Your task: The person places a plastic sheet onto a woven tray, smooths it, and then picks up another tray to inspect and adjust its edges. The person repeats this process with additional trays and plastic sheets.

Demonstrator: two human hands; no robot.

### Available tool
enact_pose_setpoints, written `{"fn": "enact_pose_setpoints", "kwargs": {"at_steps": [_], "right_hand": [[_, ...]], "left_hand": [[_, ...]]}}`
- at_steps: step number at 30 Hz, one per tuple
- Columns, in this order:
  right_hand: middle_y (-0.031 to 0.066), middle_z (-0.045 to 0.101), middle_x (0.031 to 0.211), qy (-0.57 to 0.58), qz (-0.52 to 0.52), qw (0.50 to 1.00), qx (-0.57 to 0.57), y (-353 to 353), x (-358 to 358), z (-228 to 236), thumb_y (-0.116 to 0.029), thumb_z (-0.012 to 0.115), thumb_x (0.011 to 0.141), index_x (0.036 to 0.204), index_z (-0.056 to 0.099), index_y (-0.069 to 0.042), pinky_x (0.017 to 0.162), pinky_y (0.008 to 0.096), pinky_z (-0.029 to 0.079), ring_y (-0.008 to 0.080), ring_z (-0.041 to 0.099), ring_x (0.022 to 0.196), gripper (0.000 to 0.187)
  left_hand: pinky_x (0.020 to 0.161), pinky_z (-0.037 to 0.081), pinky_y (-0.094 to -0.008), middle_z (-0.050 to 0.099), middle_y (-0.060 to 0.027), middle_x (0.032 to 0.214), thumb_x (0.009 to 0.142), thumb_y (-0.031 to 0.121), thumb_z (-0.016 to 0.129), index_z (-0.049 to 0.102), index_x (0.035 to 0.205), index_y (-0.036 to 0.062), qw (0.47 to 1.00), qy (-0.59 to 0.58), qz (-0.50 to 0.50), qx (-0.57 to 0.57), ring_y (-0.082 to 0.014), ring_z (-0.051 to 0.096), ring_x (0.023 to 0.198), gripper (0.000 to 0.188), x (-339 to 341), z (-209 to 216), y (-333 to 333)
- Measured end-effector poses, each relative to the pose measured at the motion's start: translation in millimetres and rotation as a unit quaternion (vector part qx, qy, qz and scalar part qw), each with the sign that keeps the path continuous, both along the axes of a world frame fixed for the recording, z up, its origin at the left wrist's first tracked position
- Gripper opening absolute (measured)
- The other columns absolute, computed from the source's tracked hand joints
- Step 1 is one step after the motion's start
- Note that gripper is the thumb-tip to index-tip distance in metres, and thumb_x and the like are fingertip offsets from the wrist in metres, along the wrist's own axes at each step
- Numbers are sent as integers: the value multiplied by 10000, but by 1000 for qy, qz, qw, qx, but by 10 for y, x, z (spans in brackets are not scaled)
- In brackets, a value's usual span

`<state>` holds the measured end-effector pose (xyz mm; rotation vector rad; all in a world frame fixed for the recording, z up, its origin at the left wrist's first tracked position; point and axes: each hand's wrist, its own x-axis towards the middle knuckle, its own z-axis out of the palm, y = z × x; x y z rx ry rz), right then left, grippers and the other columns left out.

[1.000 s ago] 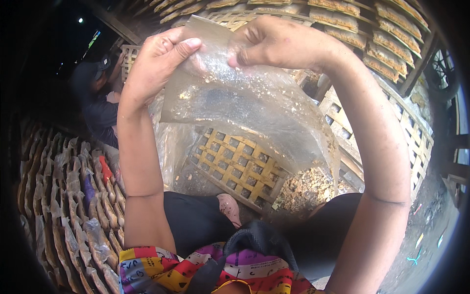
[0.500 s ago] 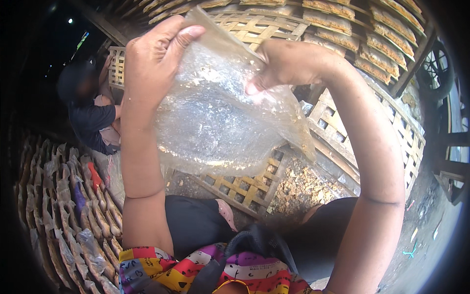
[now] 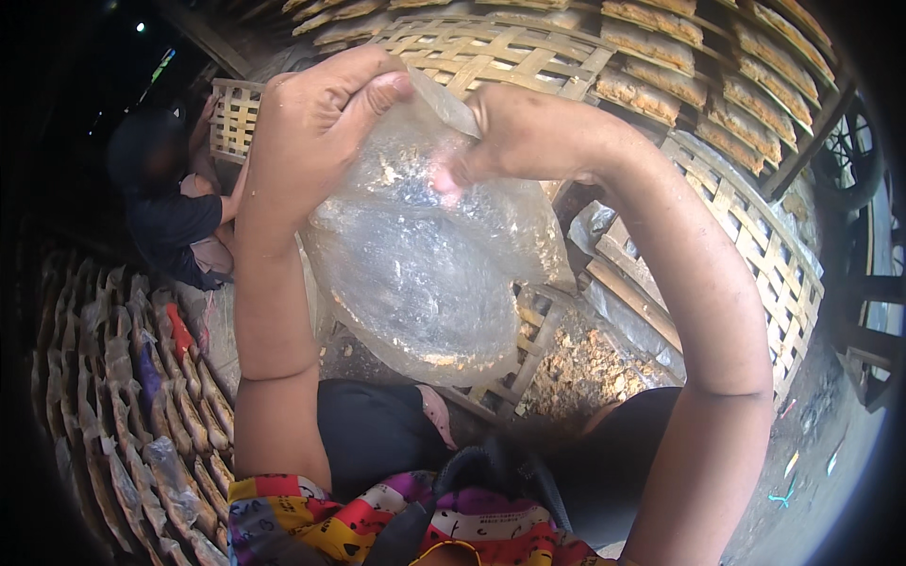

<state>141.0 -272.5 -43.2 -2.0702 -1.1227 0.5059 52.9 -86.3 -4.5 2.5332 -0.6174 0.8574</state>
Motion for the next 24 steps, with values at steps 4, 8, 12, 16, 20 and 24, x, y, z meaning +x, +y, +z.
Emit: {"fn": "enact_pose_setpoints", "kwargs": {"at_steps": [4,8,12,16,20,24], "right_hand": [[114,709,841,-74,89,993,-8,-157,131,-69,-404,812,743,1034,713,-48,770,347,513,203,667,789,471],[132,689,786,-24,12,979,201,233,-137,-23,-402,804,760,1020,699,-11,743,337,524,211,663,755,481],[153,682,766,-94,-10,994,52,183,-29,-93,-394,790,782,1010,693,20,748,348,527,224,670,764,482],[153,699,801,-79,38,990,112,102,-12,-95,-409,770,803,1000,697,15,780,362,526,228,687,803,473],[124,705,783,-60,5,984,166,198,-83,-34,-434,750,822,934,715,-4,778,368,524,213,687,802,445],[97,731,823,-64,-17,993,-96,-16,19,179,-405,750,825,930,746,-56,802,371,520,198,686,803,364]], "left_hand": [[573,421,-248,598,-61,681,904,161,683,685,922,-14,998,31,26,-47,-66,488,623,176,-41,68,57],[565,416,-256,575,-66,670,907,149,676,678,927,-21,999,18,-22,-46,-68,477,608,172,-10,-39,-15],[564,422,-259,586,-72,677,905,131,669,674,935,-21,1000,14,-14,5,-68,487,606,155,13,-30,3],[567,432,-269,601,-81,689,901,121,666,665,914,-21,997,63,40,-9,-71,491,603,142,-77,36,-4],[563,404,-249,571,-43,677,908,138,673,655,883,-24,999,18,5,-34,-58,462,618,165,-48,-27,-51],[526,441,-329,609,-136,660,888,198,693,689,896,12,999,-30,18,-41,-247,555,518,186,-55,87,41]]}}
